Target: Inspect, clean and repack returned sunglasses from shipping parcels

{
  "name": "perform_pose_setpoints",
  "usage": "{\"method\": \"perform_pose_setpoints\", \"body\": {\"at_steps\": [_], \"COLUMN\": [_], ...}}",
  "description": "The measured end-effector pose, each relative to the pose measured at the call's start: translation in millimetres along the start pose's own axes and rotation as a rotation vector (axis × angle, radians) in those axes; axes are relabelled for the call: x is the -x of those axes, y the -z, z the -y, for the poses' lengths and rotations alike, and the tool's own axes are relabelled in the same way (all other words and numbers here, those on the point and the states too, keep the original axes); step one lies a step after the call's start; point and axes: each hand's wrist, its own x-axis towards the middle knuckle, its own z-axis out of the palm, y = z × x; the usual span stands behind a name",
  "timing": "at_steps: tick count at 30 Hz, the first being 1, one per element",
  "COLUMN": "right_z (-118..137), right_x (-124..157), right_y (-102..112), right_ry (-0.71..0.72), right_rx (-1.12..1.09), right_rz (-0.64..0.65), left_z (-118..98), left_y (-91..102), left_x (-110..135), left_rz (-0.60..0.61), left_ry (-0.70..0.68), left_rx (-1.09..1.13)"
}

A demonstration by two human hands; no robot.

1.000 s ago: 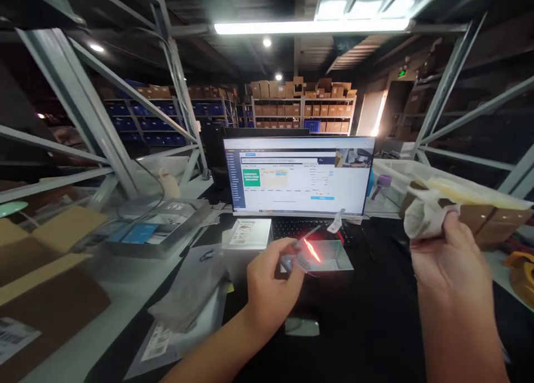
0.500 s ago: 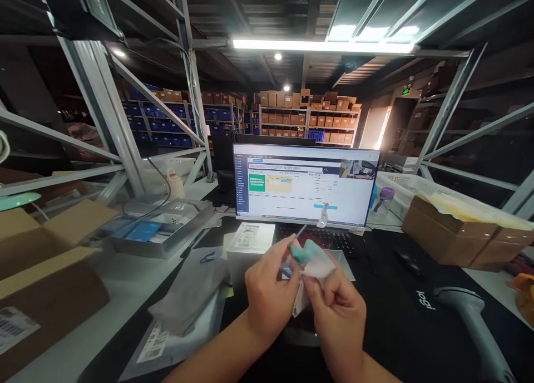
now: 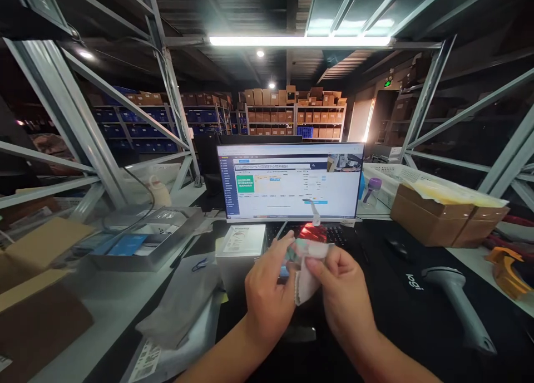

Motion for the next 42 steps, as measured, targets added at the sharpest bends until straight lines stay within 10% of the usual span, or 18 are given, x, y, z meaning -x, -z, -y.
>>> {"method": "perform_pose_setpoints", "body": {"at_steps": [7, 17, 26, 32, 37, 42], "right_z": [37, -22, 33, -12, -23, 16], "right_x": [-29, 17, -23, 6, 21, -2], "right_y": [16, -8, 13, -3, -9, 7], "right_ry": [-0.188, 0.443, -0.174, 0.272, 0.649, 0.063], "right_rx": [-0.278, 0.357, -0.288, 0.088, 0.389, 0.075], "right_rz": [-0.055, -0.099, -0.003, -0.197, -0.051, 0.103], "left_z": [-6, 7, -7, -4, 0, -2], "left_y": [-9.0, -0.6, -9.4, -3.3, 7.7, 6.4], "left_x": [7, 13, 8, 10, 8, 5], "left_rz": [0.066, 0.051, 0.066, 0.043, 0.096, 0.134], "left_ry": [-0.124, 0.095, -0.102, 0.001, 0.146, 0.12], "left_rx": [0.108, 0.186, 0.135, 0.174, 0.219, 0.204]}}
